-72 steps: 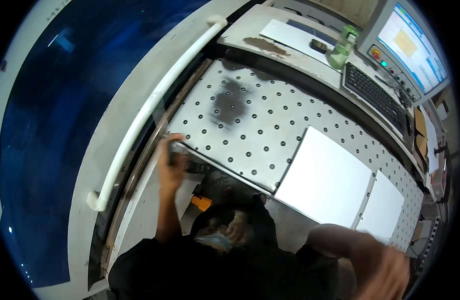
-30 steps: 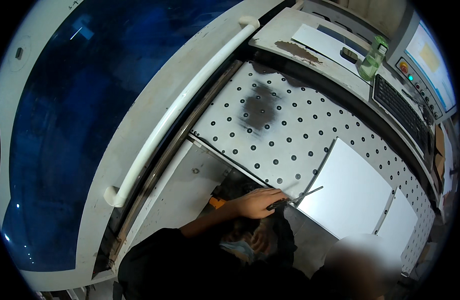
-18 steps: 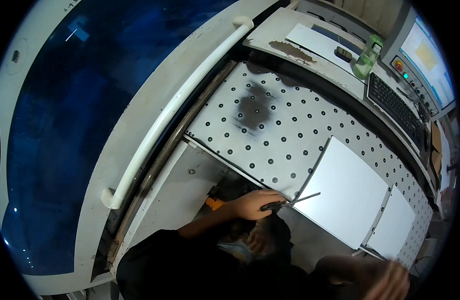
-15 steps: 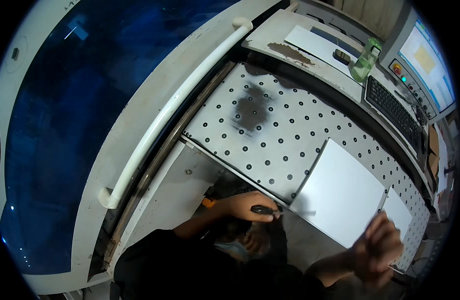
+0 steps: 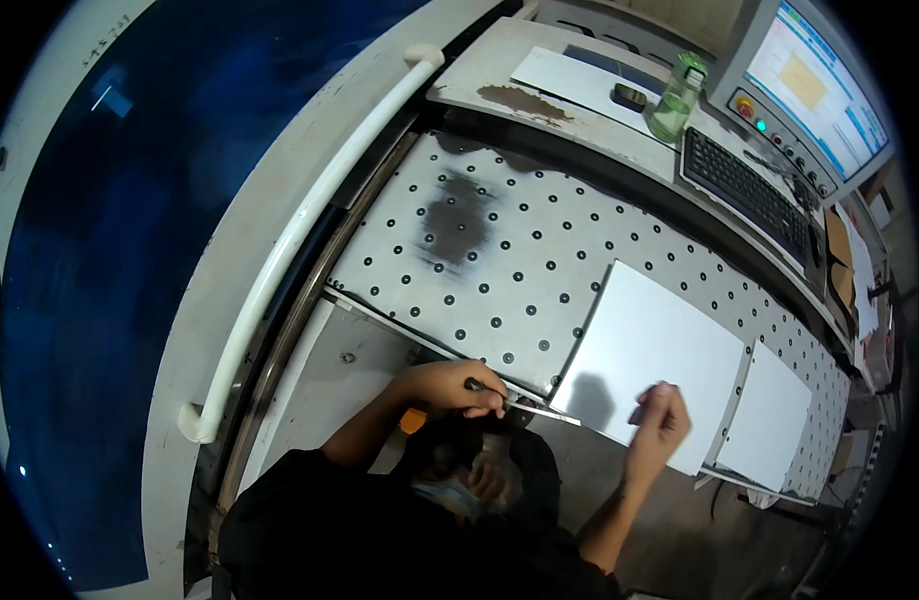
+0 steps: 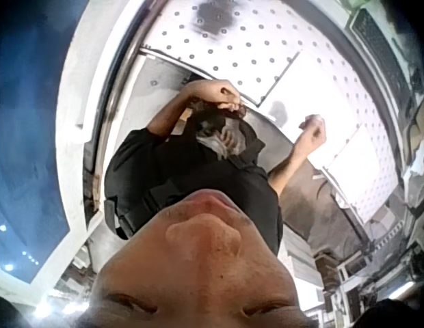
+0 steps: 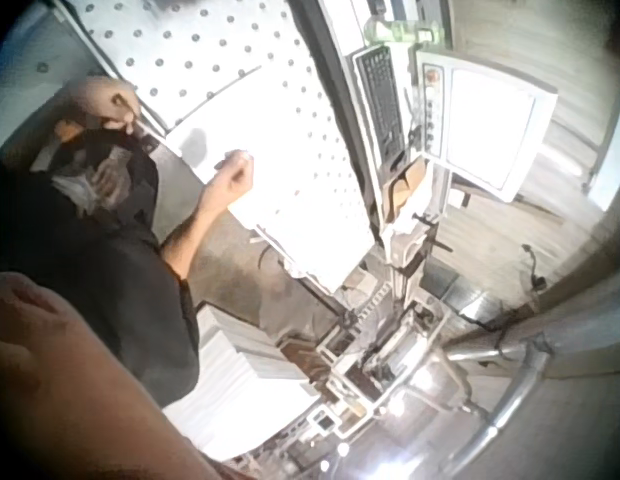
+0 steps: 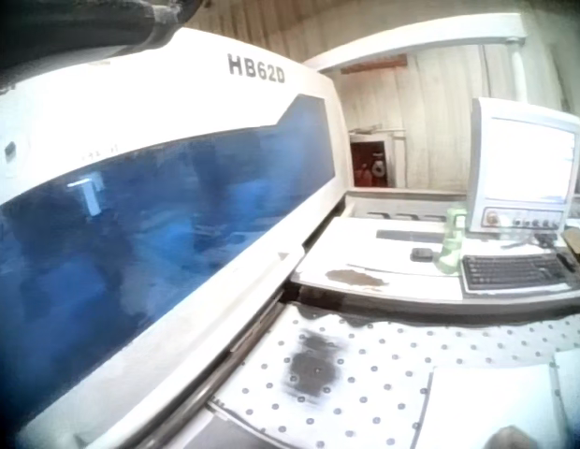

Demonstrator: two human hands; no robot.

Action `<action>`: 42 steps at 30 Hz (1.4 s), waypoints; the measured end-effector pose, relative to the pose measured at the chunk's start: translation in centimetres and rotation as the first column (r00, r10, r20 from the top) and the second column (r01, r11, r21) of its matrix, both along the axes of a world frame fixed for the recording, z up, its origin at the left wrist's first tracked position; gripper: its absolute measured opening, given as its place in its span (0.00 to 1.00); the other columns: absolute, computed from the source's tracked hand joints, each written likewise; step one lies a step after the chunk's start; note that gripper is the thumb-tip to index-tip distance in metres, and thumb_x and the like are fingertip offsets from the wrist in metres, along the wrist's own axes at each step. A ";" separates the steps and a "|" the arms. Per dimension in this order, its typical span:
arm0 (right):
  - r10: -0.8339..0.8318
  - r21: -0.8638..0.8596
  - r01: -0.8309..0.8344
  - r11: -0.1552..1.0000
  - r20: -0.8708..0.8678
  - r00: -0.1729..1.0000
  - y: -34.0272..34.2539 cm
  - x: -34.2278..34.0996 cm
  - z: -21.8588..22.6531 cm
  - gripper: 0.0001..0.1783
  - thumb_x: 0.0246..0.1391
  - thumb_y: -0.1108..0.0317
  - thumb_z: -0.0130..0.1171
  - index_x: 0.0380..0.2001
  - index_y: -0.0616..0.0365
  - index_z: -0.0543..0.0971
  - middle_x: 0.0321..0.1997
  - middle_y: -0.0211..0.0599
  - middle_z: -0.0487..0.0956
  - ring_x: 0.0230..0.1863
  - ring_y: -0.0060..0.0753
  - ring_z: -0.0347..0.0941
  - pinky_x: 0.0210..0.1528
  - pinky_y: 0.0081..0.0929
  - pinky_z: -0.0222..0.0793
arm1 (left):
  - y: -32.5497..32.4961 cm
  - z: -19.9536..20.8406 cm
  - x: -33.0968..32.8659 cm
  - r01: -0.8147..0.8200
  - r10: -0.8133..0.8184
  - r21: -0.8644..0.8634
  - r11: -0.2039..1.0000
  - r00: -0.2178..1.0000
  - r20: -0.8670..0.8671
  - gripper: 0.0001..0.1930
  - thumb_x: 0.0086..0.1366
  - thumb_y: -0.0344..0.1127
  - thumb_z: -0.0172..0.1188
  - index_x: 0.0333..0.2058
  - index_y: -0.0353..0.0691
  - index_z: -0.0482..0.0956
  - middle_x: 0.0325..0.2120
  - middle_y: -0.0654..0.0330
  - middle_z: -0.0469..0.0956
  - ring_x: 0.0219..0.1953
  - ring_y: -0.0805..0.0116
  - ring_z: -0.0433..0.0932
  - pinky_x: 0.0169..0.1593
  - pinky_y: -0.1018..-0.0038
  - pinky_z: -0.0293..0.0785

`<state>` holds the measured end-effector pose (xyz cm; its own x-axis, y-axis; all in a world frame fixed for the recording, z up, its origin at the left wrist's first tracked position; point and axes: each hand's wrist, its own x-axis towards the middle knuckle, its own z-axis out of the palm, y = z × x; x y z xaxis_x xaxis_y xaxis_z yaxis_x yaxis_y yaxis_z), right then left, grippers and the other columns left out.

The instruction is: The person places white rectangular panels onto a perforated metal workbench and uses a handheld tool to secure them. They then pick up a stack of assembled white boxes and place them onto a larger stack nearby. The person repeats the process of placing panels and using the tool on the workbench.

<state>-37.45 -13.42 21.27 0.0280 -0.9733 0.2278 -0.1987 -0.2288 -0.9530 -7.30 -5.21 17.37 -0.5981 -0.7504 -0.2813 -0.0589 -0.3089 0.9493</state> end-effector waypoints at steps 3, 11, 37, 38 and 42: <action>0.016 0.054 -0.010 0.999 -0.118 0.993 1.4 1.6 -1.4 0.21 0.71 0.61 0.52 0.26 0.64 0.77 0.18 0.25 0.70 0.21 0.15 0.63 0.23 0.19 0.57 | -0.2 -0.7 0.2 -0.117 0.114 -0.128 0.985 0.993 -0.028 0.22 0.75 0.47 0.53 0.34 0.31 0.82 0.15 0.68 0.72 0.23 0.77 0.69 0.37 0.77 0.69; 0.431 -0.145 -0.534 0.833 -0.436 0.790 3.9 6.8 -2.4 0.59 0.49 0.64 0.69 0.74 0.66 0.42 0.72 0.64 0.59 0.71 0.60 0.60 0.72 0.47 0.54 | -2.5 1.3 -6.2 -0.646 0.555 -0.503 0.574 0.759 -0.342 0.31 0.75 0.57 0.49 0.58 0.30 0.72 0.64 0.48 0.65 0.68 0.59 0.64 0.69 0.62 0.59; 0.352 0.593 -0.541 0.596 0.413 0.840 1.2 2.1 -5.6 0.17 0.66 0.62 0.51 0.52 0.60 0.76 0.16 0.28 0.70 0.16 0.21 0.64 0.22 0.22 0.59 | -20.7 -16.1 16.6 -0.084 0.817 -0.827 0.556 -0.130 0.562 0.31 0.75 0.54 0.42 0.71 0.45 0.61 0.72 0.40 0.53 0.75 0.43 0.48 0.73 0.42 0.41; 0.368 0.566 -0.556 0.609 0.418 0.830 1.6 2.3 -5.8 0.15 0.66 0.65 0.51 0.52 0.60 0.75 0.16 0.26 0.70 0.16 0.18 0.64 0.21 0.21 0.58 | -20.5 -16.2 16.3 -0.087 0.820 -0.829 0.553 -0.123 0.560 0.31 0.75 0.54 0.41 0.71 0.46 0.61 0.72 0.41 0.53 0.75 0.44 0.48 0.73 0.42 0.40; 0.408 0.573 -0.528 0.627 0.336 0.849 1.8 4.9 -6.0 0.14 0.65 0.68 0.53 0.51 0.61 0.75 0.17 0.24 0.70 0.17 0.17 0.64 0.21 0.19 0.56 | -18.9 -16.6 13.8 -0.055 0.832 -0.846 0.530 -0.159 0.531 0.30 0.75 0.51 0.43 0.70 0.45 0.62 0.72 0.41 0.54 0.74 0.44 0.50 0.73 0.41 0.41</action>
<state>-32.53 -11.59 15.28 0.5427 -0.7500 -0.3781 -0.0698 0.4083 -0.9102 6.51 -24.14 0.75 0.4139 -0.8491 0.3284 -0.9093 -0.3684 0.1934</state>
